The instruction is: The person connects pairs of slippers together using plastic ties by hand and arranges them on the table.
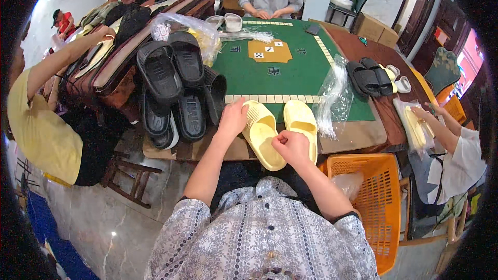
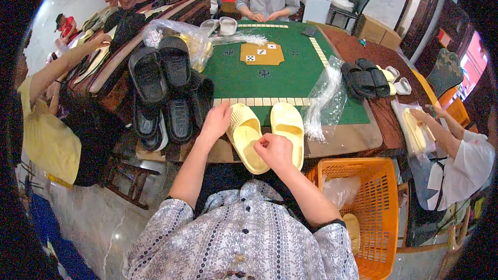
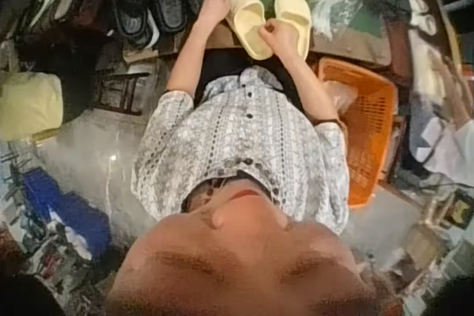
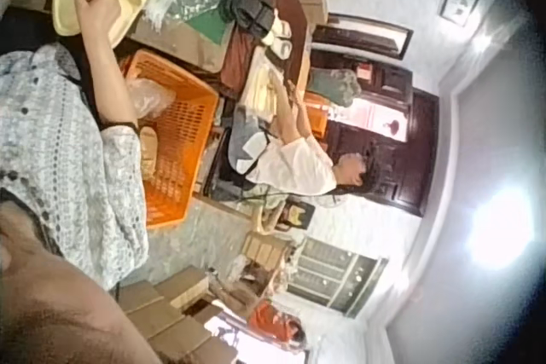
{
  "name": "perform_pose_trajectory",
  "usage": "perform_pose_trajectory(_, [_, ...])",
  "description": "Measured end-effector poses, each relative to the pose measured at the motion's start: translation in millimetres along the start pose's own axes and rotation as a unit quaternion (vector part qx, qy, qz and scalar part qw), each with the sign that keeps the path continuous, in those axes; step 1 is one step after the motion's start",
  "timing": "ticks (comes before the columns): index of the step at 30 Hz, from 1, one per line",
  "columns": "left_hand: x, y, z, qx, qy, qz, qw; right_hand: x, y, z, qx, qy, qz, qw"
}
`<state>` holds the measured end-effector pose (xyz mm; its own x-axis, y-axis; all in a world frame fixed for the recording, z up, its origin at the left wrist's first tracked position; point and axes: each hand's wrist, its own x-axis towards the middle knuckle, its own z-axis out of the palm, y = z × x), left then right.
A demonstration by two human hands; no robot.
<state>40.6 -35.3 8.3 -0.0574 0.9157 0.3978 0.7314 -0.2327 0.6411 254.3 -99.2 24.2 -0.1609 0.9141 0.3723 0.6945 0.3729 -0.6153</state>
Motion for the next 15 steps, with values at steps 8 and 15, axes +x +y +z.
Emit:
perform_pose_trajectory(8, [35.3,-26.4,36.9,0.062,-0.186,-0.092,0.976,24.0,8.7,47.6,-0.112,0.077,-0.057,0.989])
perform_pose_trajectory(15, [46.8,-34.2,51.1,-0.127,-0.191,-0.139,0.963,27.1,-1.4,59.0,-0.117,0.074,-0.040,0.989])
